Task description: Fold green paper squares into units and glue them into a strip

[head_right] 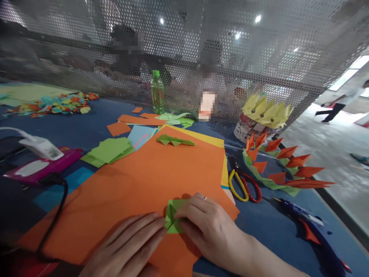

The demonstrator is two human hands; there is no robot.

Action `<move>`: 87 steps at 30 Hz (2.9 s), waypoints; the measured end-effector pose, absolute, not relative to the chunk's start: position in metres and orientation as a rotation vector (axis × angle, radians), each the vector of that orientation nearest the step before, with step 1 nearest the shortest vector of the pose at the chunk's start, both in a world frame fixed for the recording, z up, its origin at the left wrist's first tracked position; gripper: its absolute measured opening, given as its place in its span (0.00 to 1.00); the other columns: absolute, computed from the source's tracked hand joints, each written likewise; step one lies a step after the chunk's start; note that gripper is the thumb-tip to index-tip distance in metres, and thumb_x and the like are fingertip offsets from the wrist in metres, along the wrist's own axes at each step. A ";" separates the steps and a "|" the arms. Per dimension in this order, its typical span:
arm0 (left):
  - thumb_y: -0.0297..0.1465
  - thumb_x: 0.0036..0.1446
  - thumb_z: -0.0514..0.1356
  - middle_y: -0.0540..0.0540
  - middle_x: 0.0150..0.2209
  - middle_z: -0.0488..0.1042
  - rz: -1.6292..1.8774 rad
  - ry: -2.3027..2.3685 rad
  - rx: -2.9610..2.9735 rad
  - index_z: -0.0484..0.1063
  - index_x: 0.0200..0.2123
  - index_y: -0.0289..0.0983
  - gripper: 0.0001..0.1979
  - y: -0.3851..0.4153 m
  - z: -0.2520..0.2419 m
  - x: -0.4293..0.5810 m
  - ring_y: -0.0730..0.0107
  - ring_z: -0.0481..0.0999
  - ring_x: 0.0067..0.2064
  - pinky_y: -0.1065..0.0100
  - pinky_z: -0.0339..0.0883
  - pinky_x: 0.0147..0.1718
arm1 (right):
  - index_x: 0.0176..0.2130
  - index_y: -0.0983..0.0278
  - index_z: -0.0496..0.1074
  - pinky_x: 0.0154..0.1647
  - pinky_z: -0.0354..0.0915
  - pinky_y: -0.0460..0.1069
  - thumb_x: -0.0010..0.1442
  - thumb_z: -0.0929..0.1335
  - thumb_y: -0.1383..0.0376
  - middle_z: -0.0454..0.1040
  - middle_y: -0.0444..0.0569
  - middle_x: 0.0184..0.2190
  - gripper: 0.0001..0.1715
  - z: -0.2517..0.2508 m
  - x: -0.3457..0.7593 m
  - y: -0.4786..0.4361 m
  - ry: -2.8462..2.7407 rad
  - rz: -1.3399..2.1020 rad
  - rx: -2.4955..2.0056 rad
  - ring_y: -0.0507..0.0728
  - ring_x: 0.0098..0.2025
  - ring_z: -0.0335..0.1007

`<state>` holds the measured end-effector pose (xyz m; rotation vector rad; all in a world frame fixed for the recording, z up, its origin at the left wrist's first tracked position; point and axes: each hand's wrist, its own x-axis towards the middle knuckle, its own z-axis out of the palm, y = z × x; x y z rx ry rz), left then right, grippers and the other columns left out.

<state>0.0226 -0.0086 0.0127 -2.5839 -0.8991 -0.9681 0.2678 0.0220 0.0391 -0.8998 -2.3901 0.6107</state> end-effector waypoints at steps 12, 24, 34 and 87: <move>0.36 0.72 0.53 0.41 0.54 0.77 -0.950 -0.849 -2.681 0.74 0.55 0.32 0.18 -0.010 0.013 0.019 0.62 0.74 0.59 0.60 0.61 0.65 | 0.45 0.63 0.75 0.43 0.65 0.52 0.71 0.62 0.69 0.73 0.50 0.38 0.11 0.040 0.268 0.022 -2.457 0.646 -0.894 0.56 0.41 0.67; 0.39 0.71 0.54 0.48 0.61 0.73 -0.690 -0.796 -2.796 0.73 0.58 0.35 0.20 -0.008 0.017 0.000 0.65 0.68 0.63 0.62 0.47 0.71 | 0.48 0.64 0.74 0.43 0.66 0.51 0.69 0.65 0.72 0.74 0.50 0.38 0.11 0.036 0.274 0.022 -2.491 0.545 -0.779 0.55 0.41 0.67; 0.42 0.70 0.55 0.41 0.59 0.73 -0.759 -0.803 -2.723 0.70 0.61 0.38 0.22 -0.005 0.008 0.007 0.59 0.72 0.59 0.54 0.62 0.64 | 0.46 0.68 0.74 0.45 0.68 0.52 0.71 0.61 0.72 0.75 0.53 0.38 0.13 0.040 0.274 0.018 -2.585 0.283 -0.683 0.57 0.42 0.68; 0.28 0.67 0.50 0.49 0.53 0.78 -0.936 -1.015 -2.678 0.76 0.53 0.38 0.18 -0.015 -0.011 0.031 0.63 0.71 0.58 0.58 0.44 0.70 | 0.38 0.69 0.77 0.49 0.65 0.52 0.72 0.57 0.73 0.81 0.50 0.37 0.22 0.038 0.274 0.007 -2.593 -0.155 -0.642 0.56 0.45 0.71</move>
